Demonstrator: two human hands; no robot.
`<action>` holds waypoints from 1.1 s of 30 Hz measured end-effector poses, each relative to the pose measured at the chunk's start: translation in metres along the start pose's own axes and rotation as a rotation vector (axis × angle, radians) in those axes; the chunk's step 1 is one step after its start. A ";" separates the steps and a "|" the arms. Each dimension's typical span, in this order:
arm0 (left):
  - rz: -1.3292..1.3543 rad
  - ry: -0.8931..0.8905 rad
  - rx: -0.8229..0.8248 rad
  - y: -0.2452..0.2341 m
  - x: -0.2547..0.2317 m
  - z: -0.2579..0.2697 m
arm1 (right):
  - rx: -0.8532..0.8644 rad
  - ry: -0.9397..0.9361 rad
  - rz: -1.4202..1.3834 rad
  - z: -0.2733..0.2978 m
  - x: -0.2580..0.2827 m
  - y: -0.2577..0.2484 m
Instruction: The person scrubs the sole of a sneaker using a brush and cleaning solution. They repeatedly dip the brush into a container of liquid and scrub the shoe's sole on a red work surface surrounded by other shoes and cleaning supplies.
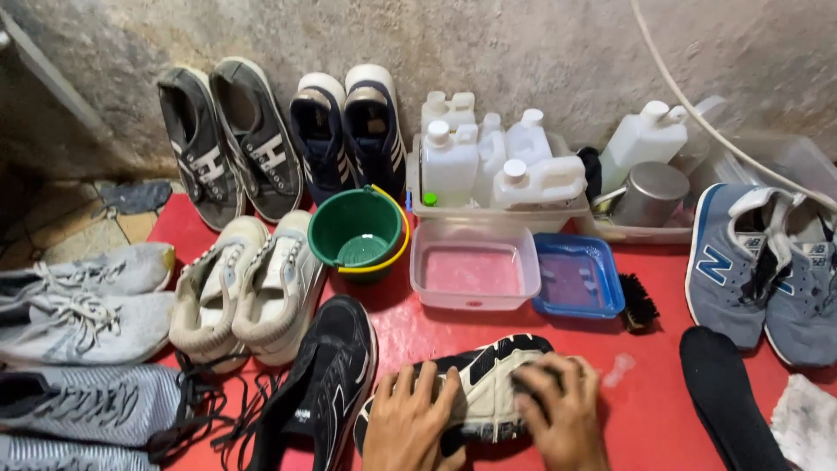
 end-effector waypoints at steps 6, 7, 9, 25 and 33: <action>-0.086 0.025 -0.153 0.005 0.001 0.002 | -0.294 -0.424 0.183 0.021 0.059 -0.001; -0.085 0.029 -0.145 0.005 0.000 0.004 | -0.291 -0.416 0.180 0.017 0.044 -0.004; -0.028 0.020 -0.020 0.010 0.001 0.003 | 0.003 0.110 0.093 0.001 -0.008 -0.001; -0.106 0.034 -0.239 0.010 0.004 0.001 | -0.268 -0.399 0.091 0.019 0.007 0.002; -0.095 0.040 -0.205 0.013 0.004 0.002 | -0.091 -0.383 0.036 0.017 -0.023 0.004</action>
Point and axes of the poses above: each hand's wrist, its own z-axis away from the middle knuckle, its own y-axis out of the palm, x = y × z, the point moved 4 cm from there along -z, towards the middle knuckle, and after that the axes turned 2 degrees about x, right-handed, at the moved point
